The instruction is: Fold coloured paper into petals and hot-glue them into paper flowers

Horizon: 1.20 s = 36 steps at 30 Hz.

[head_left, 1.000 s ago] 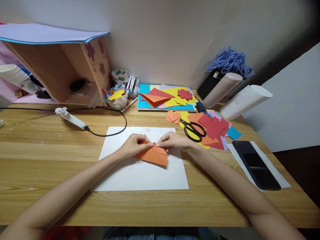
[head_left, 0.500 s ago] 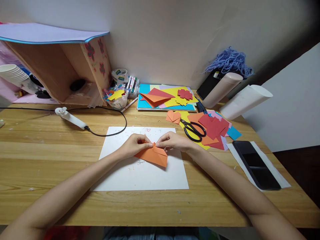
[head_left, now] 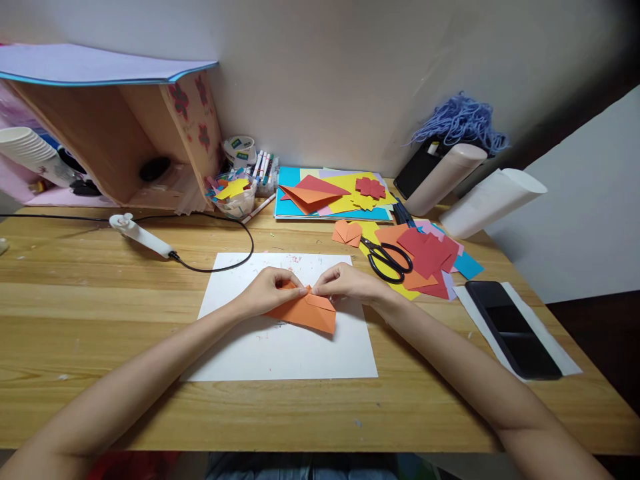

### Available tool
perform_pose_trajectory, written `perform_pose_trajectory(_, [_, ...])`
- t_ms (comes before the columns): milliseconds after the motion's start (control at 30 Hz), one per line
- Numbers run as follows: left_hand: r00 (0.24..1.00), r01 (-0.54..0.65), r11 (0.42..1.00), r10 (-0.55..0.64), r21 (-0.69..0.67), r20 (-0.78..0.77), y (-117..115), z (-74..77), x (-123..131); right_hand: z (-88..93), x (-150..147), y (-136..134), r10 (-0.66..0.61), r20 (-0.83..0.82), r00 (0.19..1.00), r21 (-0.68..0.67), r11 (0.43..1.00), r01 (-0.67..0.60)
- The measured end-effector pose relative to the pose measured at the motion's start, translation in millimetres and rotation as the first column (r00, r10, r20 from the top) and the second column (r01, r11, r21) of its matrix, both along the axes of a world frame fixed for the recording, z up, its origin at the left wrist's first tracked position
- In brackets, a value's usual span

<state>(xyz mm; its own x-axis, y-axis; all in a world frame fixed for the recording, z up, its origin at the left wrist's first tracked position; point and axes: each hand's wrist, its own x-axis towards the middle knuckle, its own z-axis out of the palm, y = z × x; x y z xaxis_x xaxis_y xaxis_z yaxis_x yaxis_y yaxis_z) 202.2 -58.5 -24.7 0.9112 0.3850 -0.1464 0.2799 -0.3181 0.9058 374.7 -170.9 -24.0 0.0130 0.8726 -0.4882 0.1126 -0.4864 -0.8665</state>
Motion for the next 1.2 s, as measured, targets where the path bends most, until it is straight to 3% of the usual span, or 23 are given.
perform_pose_trajectory(200, [1.000,0.019,0.999,-0.019,-0.039,0.015,1,2.1,-1,4.6,-2,2,0.025,-0.029,0.999,0.059,0.998,-0.024])
perform_pose_trajectory(600, [1.000,-0.015,1.000,0.015,-0.010,-0.008,-1,2.2,0,-0.6,-17,2,-0.096,0.024,0.995,0.240,0.967,0.087])
perform_pose_trajectory(800, [0.996,-0.087,0.995,0.087,0.043,0.016,-2,0.4,1,1.9,-12,4,-0.042,0.052,0.998,0.174,0.984,0.032])
perform_pose_trajectory(967, [0.990,-0.138,0.986,0.136,0.090,0.023,-1,-0.9,1,-3.8,-12,4,-0.072,0.068,0.995,0.249,0.967,0.053])
perform_pose_trajectory(1200, [0.993,-0.109,0.988,0.113,0.111,-0.026,2,1.4,1,-7.1,-14,3,-0.130,0.099,0.987,0.326,0.941,0.091])
